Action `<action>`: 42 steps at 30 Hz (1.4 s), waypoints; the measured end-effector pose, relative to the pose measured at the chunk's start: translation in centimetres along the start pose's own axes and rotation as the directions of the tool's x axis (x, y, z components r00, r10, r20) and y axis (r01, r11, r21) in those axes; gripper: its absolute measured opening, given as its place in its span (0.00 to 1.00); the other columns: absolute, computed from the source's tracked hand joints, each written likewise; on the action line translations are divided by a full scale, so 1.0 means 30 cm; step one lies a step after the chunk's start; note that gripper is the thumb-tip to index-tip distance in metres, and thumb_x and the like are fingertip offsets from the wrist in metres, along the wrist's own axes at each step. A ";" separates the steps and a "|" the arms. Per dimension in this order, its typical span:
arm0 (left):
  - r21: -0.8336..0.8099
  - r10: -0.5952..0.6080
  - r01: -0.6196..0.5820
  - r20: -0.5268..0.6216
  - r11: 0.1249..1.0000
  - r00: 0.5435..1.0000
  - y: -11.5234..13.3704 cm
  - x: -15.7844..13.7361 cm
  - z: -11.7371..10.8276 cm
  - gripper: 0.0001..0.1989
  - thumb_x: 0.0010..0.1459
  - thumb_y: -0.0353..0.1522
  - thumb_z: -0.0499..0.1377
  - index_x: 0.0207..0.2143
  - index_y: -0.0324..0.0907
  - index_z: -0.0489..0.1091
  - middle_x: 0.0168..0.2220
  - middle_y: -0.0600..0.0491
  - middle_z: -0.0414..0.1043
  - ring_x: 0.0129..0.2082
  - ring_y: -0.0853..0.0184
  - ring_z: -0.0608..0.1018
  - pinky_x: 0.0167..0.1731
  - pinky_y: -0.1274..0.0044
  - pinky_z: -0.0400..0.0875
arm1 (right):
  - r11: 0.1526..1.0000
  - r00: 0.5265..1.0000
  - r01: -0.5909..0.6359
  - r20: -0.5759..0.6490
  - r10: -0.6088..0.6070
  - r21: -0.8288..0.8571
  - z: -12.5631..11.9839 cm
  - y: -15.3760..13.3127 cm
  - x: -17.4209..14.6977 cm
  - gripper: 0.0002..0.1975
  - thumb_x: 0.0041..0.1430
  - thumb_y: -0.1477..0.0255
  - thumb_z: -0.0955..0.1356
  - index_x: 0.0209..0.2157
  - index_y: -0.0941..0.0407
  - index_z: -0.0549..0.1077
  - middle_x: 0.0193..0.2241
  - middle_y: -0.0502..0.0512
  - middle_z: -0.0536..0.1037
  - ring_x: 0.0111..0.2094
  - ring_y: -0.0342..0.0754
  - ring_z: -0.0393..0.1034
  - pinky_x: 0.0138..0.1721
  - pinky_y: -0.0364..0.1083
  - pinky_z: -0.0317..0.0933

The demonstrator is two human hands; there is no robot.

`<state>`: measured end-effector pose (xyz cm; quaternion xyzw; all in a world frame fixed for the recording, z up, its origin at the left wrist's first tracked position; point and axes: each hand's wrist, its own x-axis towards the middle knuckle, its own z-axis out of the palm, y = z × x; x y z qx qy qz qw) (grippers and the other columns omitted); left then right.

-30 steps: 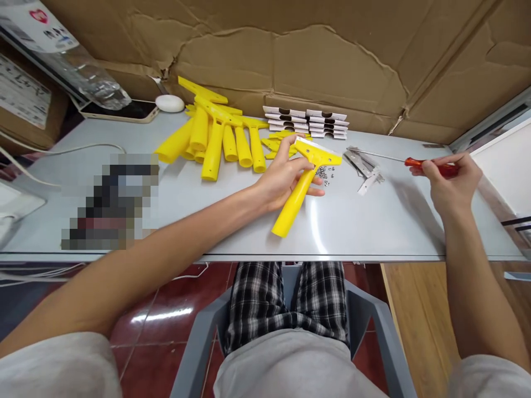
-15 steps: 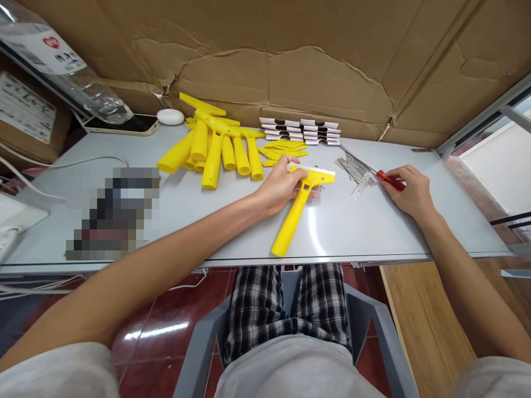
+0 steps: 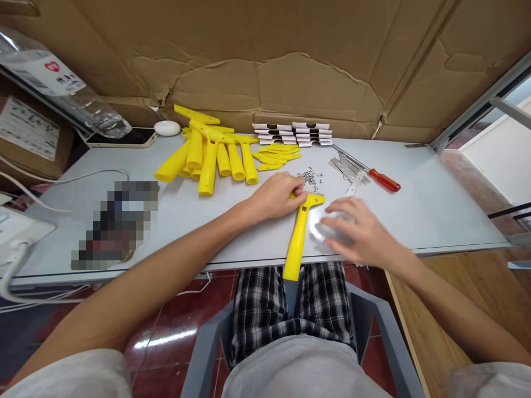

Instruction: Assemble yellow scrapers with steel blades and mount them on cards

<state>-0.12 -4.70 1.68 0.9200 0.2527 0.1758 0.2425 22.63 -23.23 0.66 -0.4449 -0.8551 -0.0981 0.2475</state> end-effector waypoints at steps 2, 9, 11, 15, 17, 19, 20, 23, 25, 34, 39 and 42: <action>0.091 0.027 -0.026 -0.007 0.996 1.000 -0.003 -0.001 0.006 0.18 0.64 0.31 0.61 0.26 0.48 0.56 0.27 0.53 0.66 0.33 0.59 0.67 0.41 0.66 0.62 | 0.993 0.992 0.110 0.066 -0.112 0.034 0.028 -0.086 0.023 0.20 0.74 0.56 0.72 0.60 0.51 0.79 0.64 0.60 0.78 0.68 0.57 0.69 0.64 0.58 0.69; 0.196 0.062 -0.053 -0.037 0.979 0.997 -0.009 -0.010 0.023 0.14 0.71 0.33 0.59 0.29 0.43 0.72 0.47 0.40 0.76 0.46 0.52 0.76 0.51 0.61 0.72 | 0.988 0.975 0.151 0.170 -0.145 -0.020 0.072 -0.098 0.049 0.29 0.75 0.48 0.71 0.68 0.47 0.78 0.70 0.60 0.75 0.72 0.61 0.64 0.70 0.64 0.64; 0.184 0.049 -0.042 -0.033 0.982 0.998 -0.013 -0.010 0.032 0.14 0.72 0.33 0.58 0.30 0.43 0.74 0.48 0.40 0.76 0.46 0.53 0.76 0.50 0.61 0.72 | 0.989 0.977 0.144 0.165 -0.138 -0.025 0.071 -0.084 0.051 0.29 0.74 0.48 0.71 0.67 0.48 0.79 0.68 0.61 0.76 0.71 0.61 0.65 0.69 0.63 0.65; 0.178 0.018 -0.014 -0.021 0.984 1.000 -0.017 -0.001 0.043 0.16 0.75 0.37 0.57 0.32 0.43 0.74 0.43 0.42 0.75 0.44 0.53 0.76 0.50 0.62 0.72 | 0.989 0.981 0.143 0.140 -0.137 -0.036 0.073 -0.064 0.055 0.27 0.75 0.48 0.71 0.65 0.50 0.80 0.66 0.62 0.77 0.68 0.59 0.69 0.64 0.59 0.69; 0.180 0.019 -0.016 -0.016 0.984 1.000 -0.018 0.005 0.042 0.16 0.76 0.39 0.57 0.34 0.43 0.74 0.43 0.42 0.76 0.45 0.53 0.76 0.51 0.62 0.72 | 0.989 0.982 0.146 0.124 -0.142 -0.031 0.078 -0.044 0.057 0.27 0.75 0.49 0.71 0.64 0.51 0.80 0.66 0.63 0.77 0.67 0.58 0.70 0.63 0.58 0.70; 0.193 0.023 -0.021 -0.009 0.981 1.000 -0.022 0.009 0.037 0.15 0.76 0.40 0.57 0.37 0.42 0.74 0.45 0.41 0.77 0.48 0.52 0.77 0.53 0.62 0.72 | 0.990 0.982 0.141 0.131 -0.138 -0.018 0.085 -0.013 0.059 0.26 0.75 0.51 0.71 0.65 0.51 0.81 0.67 0.63 0.76 0.67 0.58 0.71 0.64 0.58 0.71; 0.204 0.025 -0.023 -0.007 0.979 1.000 -0.024 0.011 0.034 0.15 0.77 0.40 0.56 0.39 0.42 0.75 0.47 0.40 0.78 0.49 0.51 0.77 0.54 0.62 0.72 | 0.991 0.981 0.134 0.143 -0.132 -0.008 0.088 0.007 0.060 0.27 0.75 0.51 0.72 0.65 0.51 0.80 0.68 0.64 0.76 0.68 0.58 0.71 0.65 0.59 0.71; 0.228 0.025 -0.023 -0.009 0.973 1.000 -0.031 0.014 0.024 0.15 0.78 0.42 0.54 0.45 0.41 0.75 0.51 0.38 0.80 0.53 0.49 0.78 0.57 0.59 0.72 | 0.992 0.976 0.119 0.179 -0.123 0.037 0.093 0.069 0.062 0.27 0.75 0.52 0.72 0.67 0.50 0.80 0.71 0.64 0.74 0.71 0.59 0.70 0.69 0.62 0.72; 0.230 0.016 -0.014 -0.004 0.973 1.000 -0.033 0.015 0.015 0.17 0.78 0.42 0.54 0.48 0.41 0.76 0.53 0.37 0.81 0.55 0.47 0.79 0.59 0.57 0.72 | 0.990 0.974 0.109 0.192 -0.124 0.084 0.091 0.099 0.058 0.27 0.74 0.54 0.71 0.68 0.51 0.79 0.72 0.63 0.72 0.74 0.58 0.68 0.72 0.63 0.72; 0.248 0.081 -0.055 -0.097 0.967 0.992 0.020 -0.100 -0.044 0.23 0.80 0.43 0.53 0.61 0.38 0.77 0.68 0.34 0.77 0.71 0.44 0.76 0.73 0.50 0.69 | 0.995 0.986 -0.007 0.167 -0.010 0.099 0.063 0.088 -0.035 0.34 0.73 0.57 0.71 0.76 0.50 0.71 0.80 0.62 0.61 0.80 0.59 0.63 0.78 0.65 0.69; 0.253 -0.073 0.108 -0.145 0.961 0.987 0.041 -0.282 0.005 0.31 0.83 0.46 0.47 0.74 0.35 0.70 0.79 0.35 0.68 0.81 0.47 0.69 0.81 0.53 0.63 | 0.966 0.952 -0.257 0.168 0.255 -0.010 0.063 0.082 -0.107 0.37 0.80 0.54 0.65 0.81 0.54 0.65 0.82 0.60 0.59 0.82 0.58 0.61 0.83 0.63 0.66; 0.268 -0.199 0.222 -0.108 0.938 0.974 0.053 -0.357 0.072 0.36 0.84 0.48 0.46 0.81 0.34 0.61 0.83 0.35 0.59 0.85 0.48 0.62 0.83 0.53 0.59 | 0.912 0.894 -0.405 0.181 0.410 -0.065 0.077 0.067 -0.126 0.38 0.82 0.54 0.60 0.83 0.57 0.61 0.81 0.60 0.60 0.83 0.59 0.60 0.84 0.64 0.64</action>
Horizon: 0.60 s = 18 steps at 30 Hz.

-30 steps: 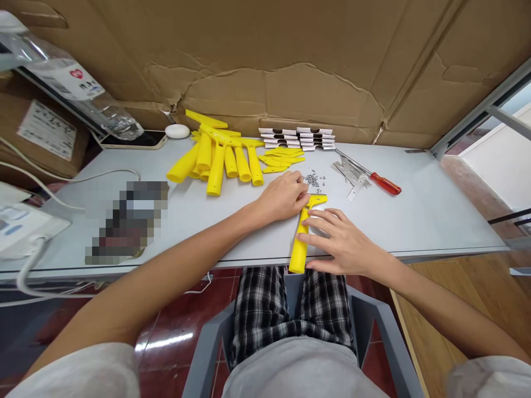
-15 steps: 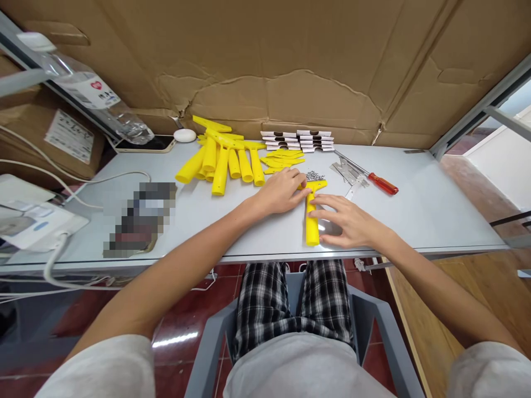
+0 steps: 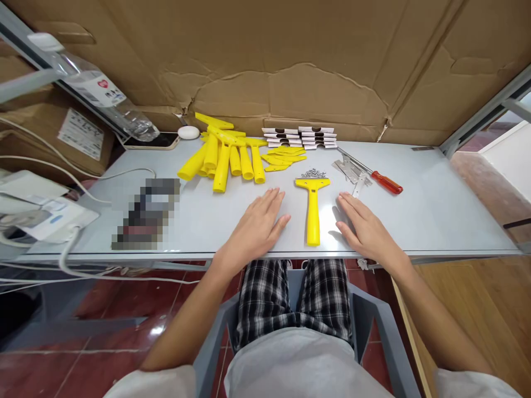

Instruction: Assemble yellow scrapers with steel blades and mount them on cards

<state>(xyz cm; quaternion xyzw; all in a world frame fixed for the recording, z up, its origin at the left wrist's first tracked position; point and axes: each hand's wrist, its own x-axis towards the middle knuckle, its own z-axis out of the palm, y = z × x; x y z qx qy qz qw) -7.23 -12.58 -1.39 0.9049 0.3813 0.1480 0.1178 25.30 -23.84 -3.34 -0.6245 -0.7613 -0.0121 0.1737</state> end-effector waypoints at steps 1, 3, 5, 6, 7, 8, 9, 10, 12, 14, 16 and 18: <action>0.018 -0.019 0.019 0.012 1.000 1.000 0.008 -0.017 0.018 0.37 0.84 0.47 0.45 0.82 0.34 0.60 0.84 0.36 0.58 0.86 0.48 0.60 0.84 0.52 0.58 | 1.000 1.000 -0.023 0.014 0.023 -0.009 0.004 -0.006 -0.001 0.38 0.83 0.53 0.58 0.83 0.58 0.61 0.81 0.61 0.60 0.83 0.60 0.59 0.85 0.65 0.63; 0.061 -0.041 0.040 0.011 0.997 0.999 0.025 -0.035 0.044 0.36 0.84 0.46 0.44 0.82 0.35 0.60 0.84 0.37 0.58 0.86 0.48 0.60 0.85 0.50 0.54 | 0.999 0.998 -0.035 0.053 0.037 -0.035 0.009 -0.020 0.004 0.39 0.83 0.53 0.57 0.83 0.60 0.61 0.82 0.61 0.58 0.84 0.60 0.58 0.86 0.66 0.60; 0.090 -0.046 0.046 -0.006 0.995 0.999 0.039 -0.039 0.057 0.34 0.84 0.44 0.44 0.81 0.35 0.64 0.83 0.37 0.60 0.85 0.49 0.61 0.85 0.50 0.53 | 0.997 0.994 -0.029 0.102 0.036 -0.068 0.010 -0.032 0.012 0.40 0.84 0.51 0.56 0.83 0.62 0.61 0.82 0.61 0.57 0.85 0.59 0.56 0.87 0.67 0.57; 0.097 -0.046 0.047 -0.015 0.994 0.999 0.044 -0.038 0.059 0.34 0.84 0.43 0.44 0.80 0.34 0.66 0.83 0.37 0.60 0.85 0.49 0.63 0.85 0.50 0.53 | 0.996 0.992 -0.028 0.124 0.038 -0.084 0.009 -0.036 0.015 0.41 0.84 0.51 0.55 0.83 0.62 0.62 0.82 0.61 0.55 0.85 0.60 0.54 0.88 0.67 0.56; 0.100 -0.047 0.049 -0.023 0.994 0.999 0.047 -0.037 0.059 0.33 0.84 0.43 0.45 0.79 0.33 0.67 0.83 0.36 0.61 0.84 0.48 0.63 0.85 0.51 0.54 | 0.995 0.989 -0.029 0.141 0.043 -0.100 0.009 -0.040 0.017 0.41 0.83 0.50 0.55 0.83 0.62 0.62 0.83 0.61 0.54 0.86 0.60 0.53 0.88 0.67 0.55; 0.101 -0.047 0.050 -0.031 0.994 0.998 0.050 -0.036 0.058 0.33 0.84 0.42 0.45 0.78 0.33 0.68 0.83 0.36 0.61 0.84 0.48 0.64 0.85 0.51 0.55 | 0.993 0.987 -0.033 0.153 0.051 -0.114 0.009 -0.043 0.018 0.41 0.83 0.50 0.55 0.82 0.62 0.62 0.83 0.60 0.53 0.86 0.60 0.52 0.88 0.67 0.54; 0.100 -0.048 0.052 -0.038 0.994 0.998 0.052 -0.034 0.056 0.32 0.84 0.41 0.46 0.78 0.32 0.69 0.82 0.35 0.62 0.84 0.47 0.65 0.84 0.50 0.55 | 0.991 0.985 -0.039 0.160 0.058 -0.125 0.009 -0.046 0.018 0.41 0.83 0.50 0.55 0.82 0.61 0.62 0.83 0.60 0.52 0.86 0.60 0.51 0.88 0.67 0.54; 0.098 -0.050 0.055 -0.045 0.994 0.998 0.053 -0.033 0.055 0.32 0.84 0.41 0.46 0.77 0.32 0.69 0.82 0.35 0.62 0.84 0.47 0.65 0.84 0.50 0.56 | 0.990 0.984 -0.043 0.165 0.064 -0.132 0.007 -0.048 0.018 0.40 0.83 0.50 0.55 0.82 0.61 0.63 0.83 0.60 0.51 0.86 0.60 0.50 0.88 0.67 0.53; 0.092 -0.053 0.059 -0.058 0.994 0.997 0.055 -0.033 0.054 0.31 0.83 0.41 0.48 0.77 0.33 0.70 0.82 0.35 0.63 0.83 0.47 0.65 0.84 0.50 0.56 | 0.989 0.981 -0.047 0.181 0.072 -0.139 -0.005 -0.051 0.021 0.40 0.83 0.51 0.55 0.82 0.61 0.63 0.83 0.61 0.52 0.87 0.60 0.50 0.88 0.67 0.53; 0.089 -0.052 0.057 -0.063 0.994 0.997 0.057 -0.033 0.054 0.31 0.83 0.41 0.49 0.77 0.33 0.70 0.82 0.35 0.63 0.83 0.46 0.66 0.84 0.50 0.56 | 0.989 0.969 -0.040 0.234 0.073 -0.143 -0.035 -0.050 0.037 0.40 0.83 0.51 0.56 0.82 0.62 0.64 0.83 0.63 0.53 0.86 0.61 0.50 0.88 0.67 0.54; 0.090 -0.046 0.051 -0.061 0.995 0.997 0.058 -0.034 0.055 0.30 0.83 0.40 0.50 0.77 0.33 0.70 0.82 0.35 0.63 0.83 0.46 0.66 0.84 0.50 0.56 | 0.990 0.943 -0.022 0.327 0.067 -0.141 -0.087 -0.045 0.077 0.40 0.81 0.51 0.60 0.79 0.63 0.68 0.82 0.65 0.56 0.85 0.64 0.53 0.86 0.67 0.58; 0.098 -0.040 0.045 -0.057 0.994 0.998 0.058 -0.034 0.055 0.30 0.83 0.40 0.51 0.77 0.33 0.70 0.82 0.36 0.63 0.83 0.46 0.65 0.84 0.49 0.56 | 0.994 0.902 -0.003 0.430 0.051 -0.110 -0.156 -0.033 0.147 0.36 0.78 0.52 0.64 0.75 0.61 0.75 0.79 0.66 0.64 0.80 0.66 0.64 0.81 0.66 0.66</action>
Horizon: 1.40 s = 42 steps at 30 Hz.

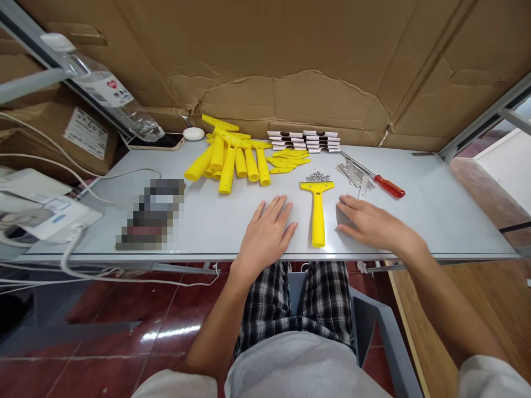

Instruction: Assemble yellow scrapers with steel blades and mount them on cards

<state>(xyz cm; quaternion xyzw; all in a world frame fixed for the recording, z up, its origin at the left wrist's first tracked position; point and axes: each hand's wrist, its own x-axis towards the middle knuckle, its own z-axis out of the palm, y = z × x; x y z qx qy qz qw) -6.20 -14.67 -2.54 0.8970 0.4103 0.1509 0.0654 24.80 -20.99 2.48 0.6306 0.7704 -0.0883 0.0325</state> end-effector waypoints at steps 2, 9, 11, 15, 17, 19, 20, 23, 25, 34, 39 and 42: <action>0.013 0.005 -0.006 0.006 1.000 1.000 0.000 0.000 -0.001 0.31 0.83 0.40 0.50 0.77 0.32 0.69 0.82 0.36 0.62 0.83 0.46 0.65 0.84 0.49 0.57 | 0.996 0.993 0.051 0.098 -0.059 0.079 -0.106 0.027 0.061 0.35 0.79 0.51 0.63 0.74 0.56 0.76 0.71 0.64 0.75 0.68 0.62 0.78 0.71 0.63 0.76; 0.023 -0.002 0.002 0.013 1.000 1.000 0.006 0.001 -0.005 0.30 0.84 0.40 0.50 0.77 0.34 0.69 0.82 0.38 0.62 0.84 0.48 0.65 0.84 0.50 0.58 | 0.984 0.984 -0.138 -0.098 0.149 0.112 -0.341 0.161 0.440 0.32 0.75 0.54 0.66 0.71 0.54 0.79 0.56 0.64 0.85 0.59 0.61 0.78 0.68 0.62 0.73; 0.028 0.000 -0.001 0.012 1.000 1.000 0.006 0.001 -0.003 0.30 0.84 0.40 0.50 0.77 0.34 0.70 0.83 0.37 0.62 0.84 0.48 0.65 0.84 0.50 0.58 | 0.958 0.920 -0.246 -0.275 0.278 0.145 -0.336 0.201 0.546 0.34 0.75 0.58 0.66 0.76 0.53 0.74 0.57 0.66 0.84 0.65 0.64 0.74 0.69 0.66 0.70; 0.041 0.013 -0.013 0.000 0.999 1.000 0.002 -0.001 0.001 0.29 0.84 0.40 0.50 0.77 0.35 0.70 0.82 0.38 0.62 0.83 0.49 0.65 0.83 0.50 0.59 | 0.915 0.849 -0.363 -0.342 0.403 0.175 -0.284 0.257 0.680 0.31 0.74 0.61 0.67 0.73 0.52 0.78 0.62 0.68 0.80 0.64 0.64 0.75 0.69 0.68 0.70; 0.045 0.020 -0.019 -0.002 0.999 1.000 -0.001 -0.002 0.003 0.30 0.84 0.40 0.49 0.77 0.34 0.69 0.82 0.37 0.62 0.83 0.48 0.66 0.83 0.50 0.59 | 0.911 0.834 -0.366 -0.368 0.411 0.187 -0.261 0.270 0.709 0.27 0.73 0.62 0.68 0.68 0.53 0.82 0.60 0.67 0.81 0.60 0.62 0.76 0.68 0.66 0.72; 0.046 0.026 -0.025 -0.002 0.999 1.000 -0.003 -0.002 0.003 0.30 0.84 0.41 0.49 0.77 0.33 0.69 0.82 0.37 0.62 0.83 0.48 0.66 0.83 0.49 0.60 | 0.911 0.824 -0.367 -0.388 0.413 0.190 -0.246 0.277 0.724 0.26 0.72 0.63 0.68 0.66 0.53 0.83 0.59 0.67 0.82 0.59 0.60 0.76 0.67 0.65 0.72; 0.045 0.027 -0.026 -0.003 0.999 1.000 -0.004 -0.001 0.002 0.30 0.84 0.41 0.49 0.77 0.33 0.69 0.82 0.37 0.62 0.83 0.48 0.66 0.83 0.49 0.59 | 0.912 0.823 -0.366 -0.393 0.410 0.186 -0.242 0.279 0.729 0.26 0.71 0.63 0.68 0.66 0.54 0.83 0.59 0.67 0.82 0.58 0.60 0.76 0.68 0.66 0.72; 0.036 0.023 -0.023 -0.003 0.999 1.000 -0.004 0.002 -0.002 0.30 0.84 0.41 0.50 0.76 0.33 0.70 0.82 0.37 0.63 0.83 0.47 0.66 0.83 0.49 0.59 | 0.915 0.825 -0.363 -0.397 0.403 0.175 -0.241 0.277 0.739 0.25 0.71 0.65 0.68 0.64 0.54 0.84 0.57 0.67 0.82 0.57 0.59 0.75 0.68 0.66 0.71; 0.023 0.020 -0.020 -0.004 1.000 1.000 -0.002 0.004 -0.002 0.30 0.84 0.41 0.50 0.76 0.33 0.70 0.82 0.37 0.63 0.83 0.47 0.66 0.83 0.48 0.59 | 0.915 0.815 -0.359 -0.416 0.404 0.185 -0.248 0.269 0.735 0.23 0.71 0.67 0.68 0.62 0.54 0.85 0.56 0.68 0.82 0.55 0.59 0.75 0.65 0.65 0.71; -0.314 -0.082 -0.020 -0.306 0.949 0.949 -0.030 0.033 -0.049 0.17 0.78 0.36 0.58 0.59 0.41 0.82 0.64 0.41 0.84 0.65 0.55 0.85 0.71 0.59 0.79 | 0.975 0.702 -0.111 -0.679 0.214 0.193 -0.180 0.145 0.480 0.27 0.79 0.58 0.60 0.62 0.56 0.83 0.45 0.64 0.85 0.45 0.51 0.77 0.56 0.50 0.70; -0.561 -0.177 0.036 -0.199 0.827 0.964 -0.090 0.259 -0.189 0.23 0.76 0.45 0.63 0.64 0.40 0.78 0.60 0.42 0.85 0.45 0.61 0.89 0.50 0.66 0.89 | 0.994 0.666 0.028 -0.743 0.062 0.108 -0.037 0.067 0.378 0.32 0.82 0.54 0.55 0.56 0.54 0.85 0.36 0.61 0.83 0.36 0.46 0.75 0.44 0.46 0.66; -0.716 -0.171 0.185 0.093 0.673 0.981 -0.129 0.397 -0.219 0.27 0.76 0.47 0.65 0.65 0.38 0.77 0.57 0.38 0.84 0.31 0.64 0.88 0.35 0.68 0.88 | 0.995 0.672 0.084 -0.740 -0.010 0.063 0.017 0.058 0.353 0.28 0.80 0.54 0.59 0.49 0.54 0.87 0.27 0.58 0.77 0.30 0.44 0.71 0.39 0.45 0.62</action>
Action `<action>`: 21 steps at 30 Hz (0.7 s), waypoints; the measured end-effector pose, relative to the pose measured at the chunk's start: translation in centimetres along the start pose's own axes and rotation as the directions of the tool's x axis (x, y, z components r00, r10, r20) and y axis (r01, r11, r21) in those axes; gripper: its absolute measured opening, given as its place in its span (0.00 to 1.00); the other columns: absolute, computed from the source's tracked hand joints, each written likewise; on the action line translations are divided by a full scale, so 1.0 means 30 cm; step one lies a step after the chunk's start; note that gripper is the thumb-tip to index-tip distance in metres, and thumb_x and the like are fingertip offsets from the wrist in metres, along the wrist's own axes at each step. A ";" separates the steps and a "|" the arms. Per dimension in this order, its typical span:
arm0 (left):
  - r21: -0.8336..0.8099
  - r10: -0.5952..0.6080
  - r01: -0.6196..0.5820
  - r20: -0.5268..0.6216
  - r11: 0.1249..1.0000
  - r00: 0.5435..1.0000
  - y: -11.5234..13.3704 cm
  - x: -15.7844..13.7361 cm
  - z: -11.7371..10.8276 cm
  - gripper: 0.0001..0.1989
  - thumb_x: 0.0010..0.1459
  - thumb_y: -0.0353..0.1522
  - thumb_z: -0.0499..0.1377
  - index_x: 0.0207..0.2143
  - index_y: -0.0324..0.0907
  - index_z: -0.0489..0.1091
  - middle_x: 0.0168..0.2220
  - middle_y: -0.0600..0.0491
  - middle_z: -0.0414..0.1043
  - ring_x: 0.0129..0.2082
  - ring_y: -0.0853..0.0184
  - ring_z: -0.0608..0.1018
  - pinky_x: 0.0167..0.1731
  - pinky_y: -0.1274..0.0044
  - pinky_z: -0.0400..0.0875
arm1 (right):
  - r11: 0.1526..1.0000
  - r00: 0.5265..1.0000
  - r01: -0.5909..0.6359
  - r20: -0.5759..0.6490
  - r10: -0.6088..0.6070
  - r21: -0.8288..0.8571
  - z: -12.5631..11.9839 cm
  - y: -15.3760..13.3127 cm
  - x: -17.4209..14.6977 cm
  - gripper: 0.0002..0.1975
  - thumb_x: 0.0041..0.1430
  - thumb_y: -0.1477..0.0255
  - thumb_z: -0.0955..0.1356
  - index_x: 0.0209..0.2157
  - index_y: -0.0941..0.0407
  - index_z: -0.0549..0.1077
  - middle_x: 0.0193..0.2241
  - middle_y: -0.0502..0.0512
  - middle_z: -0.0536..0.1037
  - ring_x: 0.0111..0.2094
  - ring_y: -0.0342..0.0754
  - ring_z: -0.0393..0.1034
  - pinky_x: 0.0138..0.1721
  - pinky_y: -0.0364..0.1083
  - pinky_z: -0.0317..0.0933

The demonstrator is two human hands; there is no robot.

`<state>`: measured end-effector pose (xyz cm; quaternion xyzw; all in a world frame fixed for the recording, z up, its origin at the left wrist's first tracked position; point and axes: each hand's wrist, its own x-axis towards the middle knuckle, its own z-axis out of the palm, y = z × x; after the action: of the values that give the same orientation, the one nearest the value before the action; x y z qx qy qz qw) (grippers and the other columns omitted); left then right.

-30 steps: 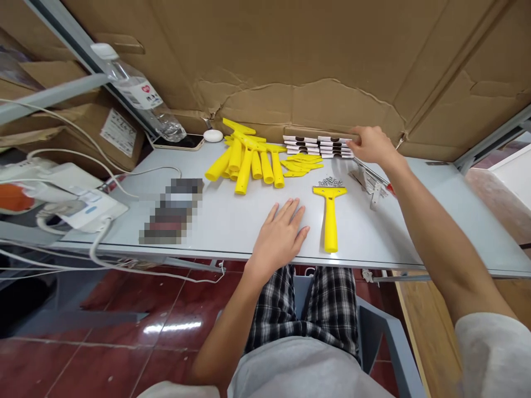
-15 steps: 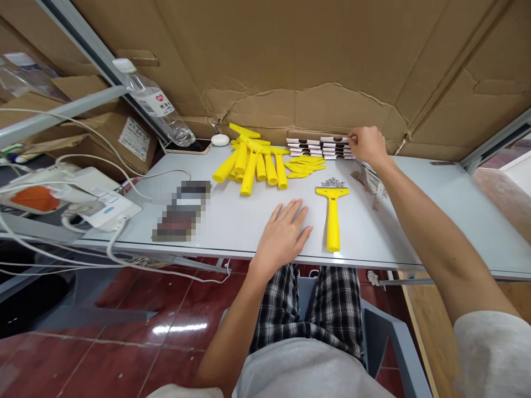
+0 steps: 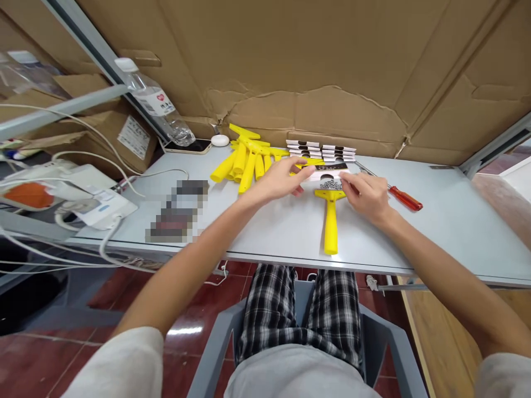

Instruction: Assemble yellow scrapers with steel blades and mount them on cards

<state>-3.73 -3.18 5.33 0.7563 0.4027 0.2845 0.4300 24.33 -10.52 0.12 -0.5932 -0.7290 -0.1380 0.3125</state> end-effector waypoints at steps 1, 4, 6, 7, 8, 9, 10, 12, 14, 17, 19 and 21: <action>-0.054 -0.023 0.026 0.053 0.998 0.998 -0.007 0.032 -0.003 0.25 0.74 0.44 0.68 0.64 0.37 0.78 0.55 0.39 0.84 0.29 0.65 0.87 0.34 0.69 0.88 | 1.000 1.000 0.021 0.006 -0.021 0.012 0.000 0.002 -0.014 0.26 0.78 0.55 0.61 0.47 0.54 0.87 0.26 0.58 0.77 0.29 0.44 0.70 0.38 0.44 0.61; -0.189 -0.032 0.045 0.073 0.981 0.997 -0.055 0.075 0.009 0.25 0.66 0.33 0.74 0.63 0.38 0.78 0.50 0.43 0.84 0.26 0.68 0.85 0.37 0.68 0.89 | 0.989 0.997 0.067 0.031 -0.071 0.129 -0.010 0.014 -0.049 0.21 0.74 0.56 0.65 0.46 0.54 0.86 0.27 0.55 0.78 0.27 0.41 0.68 0.35 0.43 0.62; -0.259 -0.023 0.045 0.084 0.965 0.996 -0.090 0.076 0.019 0.26 0.63 0.31 0.75 0.63 0.39 0.78 0.48 0.44 0.84 0.27 0.68 0.85 0.39 0.65 0.90 | 0.956 0.997 0.031 0.062 -0.051 0.292 -0.019 0.020 -0.062 0.21 0.72 0.55 0.68 0.50 0.55 0.84 0.28 0.53 0.77 0.26 0.39 0.66 0.33 0.42 0.63; -0.283 -0.016 0.043 0.097 0.958 0.995 -0.104 0.072 0.021 0.25 0.63 0.32 0.75 0.61 0.39 0.79 0.47 0.44 0.85 0.27 0.67 0.85 0.40 0.64 0.91 | 0.923 0.996 -0.027 0.089 -0.008 0.384 -0.024 0.021 -0.064 0.23 0.70 0.54 0.69 0.54 0.55 0.83 0.30 0.52 0.77 0.26 0.39 0.66 0.32 0.42 0.65; -0.299 -0.005 0.037 0.106 0.954 0.994 -0.113 0.068 0.022 0.24 0.63 0.33 0.75 0.60 0.39 0.80 0.47 0.44 0.85 0.29 0.65 0.86 0.40 0.63 0.91 | 0.879 0.991 -0.105 0.127 0.051 0.466 -0.029 0.022 -0.062 0.26 0.69 0.53 0.71 0.59 0.55 0.81 0.32 0.51 0.78 0.27 0.39 0.67 0.31 0.42 0.66; -0.308 0.006 0.028 0.111 0.951 0.994 -0.119 0.063 0.020 0.22 0.64 0.33 0.75 0.59 0.40 0.80 0.46 0.44 0.86 0.30 0.64 0.86 0.41 0.62 0.91 | 0.828 0.978 -0.189 0.178 0.110 0.528 -0.034 0.022 -0.058 0.31 0.68 0.51 0.73 0.64 0.55 0.78 0.35 0.52 0.79 0.28 0.39 0.69 0.30 0.41 0.67; -0.313 0.019 0.018 0.115 0.950 0.993 -0.122 0.059 0.017 0.22 0.64 0.34 0.75 0.59 0.40 0.81 0.46 0.44 0.86 0.31 0.63 0.87 0.41 0.61 0.91 | 0.779 0.960 -0.265 0.232 0.157 0.568 -0.039 0.022 -0.053 0.36 0.66 0.49 0.74 0.69 0.53 0.74 0.39 0.53 0.80 0.29 0.39 0.71 0.29 0.41 0.68; -0.309 0.039 0.000 0.118 0.951 0.992 -0.121 0.052 0.010 0.22 0.65 0.36 0.75 0.60 0.41 0.81 0.46 0.45 0.87 0.32 0.62 0.87 0.42 0.61 0.91 | 0.721 0.927 -0.357 0.321 0.195 0.593 -0.051 0.024 -0.040 0.43 0.63 0.46 0.77 0.72 0.51 0.71 0.46 0.55 0.81 0.32 0.40 0.74 0.30 0.42 0.71; -0.283 0.053 -0.018 0.117 0.959 0.992 -0.119 0.046 0.006 0.23 0.65 0.37 0.75 0.60 0.43 0.82 0.45 0.46 0.87 0.32 0.62 0.88 0.41 0.61 0.90 | 0.722 0.913 -0.378 0.364 0.185 0.580 -0.061 0.031 -0.031 0.45 0.62 0.42 0.78 0.71 0.51 0.72 0.47 0.56 0.81 0.33 0.41 0.75 0.31 0.44 0.73; -0.234 0.067 -0.037 0.121 0.972 0.990 -0.119 0.039 0.011 0.23 0.67 0.40 0.74 0.61 0.44 0.82 0.43 0.47 0.87 0.33 0.61 0.88 0.38 0.63 0.90 | 0.730 0.911 -0.377 0.370 0.181 0.571 -0.069 0.048 -0.028 0.46 0.61 0.39 0.77 0.70 0.51 0.73 0.47 0.57 0.82 0.35 0.43 0.76 0.32 0.45 0.74; -0.227 0.073 -0.042 0.127 0.973 0.989 -0.120 0.035 0.019 0.23 0.67 0.41 0.74 0.61 0.44 0.81 0.41 0.48 0.87 0.33 0.60 0.88 0.37 0.64 0.90 | 0.691 0.906 -0.397 0.376 0.192 0.604 -0.070 0.059 -0.030 0.44 0.59 0.39 0.79 0.66 0.51 0.75 0.47 0.57 0.82 0.36 0.44 0.77 0.31 0.45 0.73; -0.241 0.077 -0.043 0.137 0.970 0.988 -0.120 0.033 0.027 0.24 0.67 0.42 0.75 0.61 0.44 0.81 0.42 0.47 0.87 0.32 0.61 0.88 0.37 0.64 0.90 | 0.650 0.892 -0.428 0.408 0.194 0.628 -0.070 0.065 -0.032 0.39 0.58 0.39 0.80 0.58 0.53 0.78 0.43 0.57 0.82 0.35 0.43 0.75 0.30 0.45 0.70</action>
<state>-3.91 -1.58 1.86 0.7300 0.3103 0.2877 0.5367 26.91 -11.97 0.80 -0.5600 -0.6501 0.2997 0.4171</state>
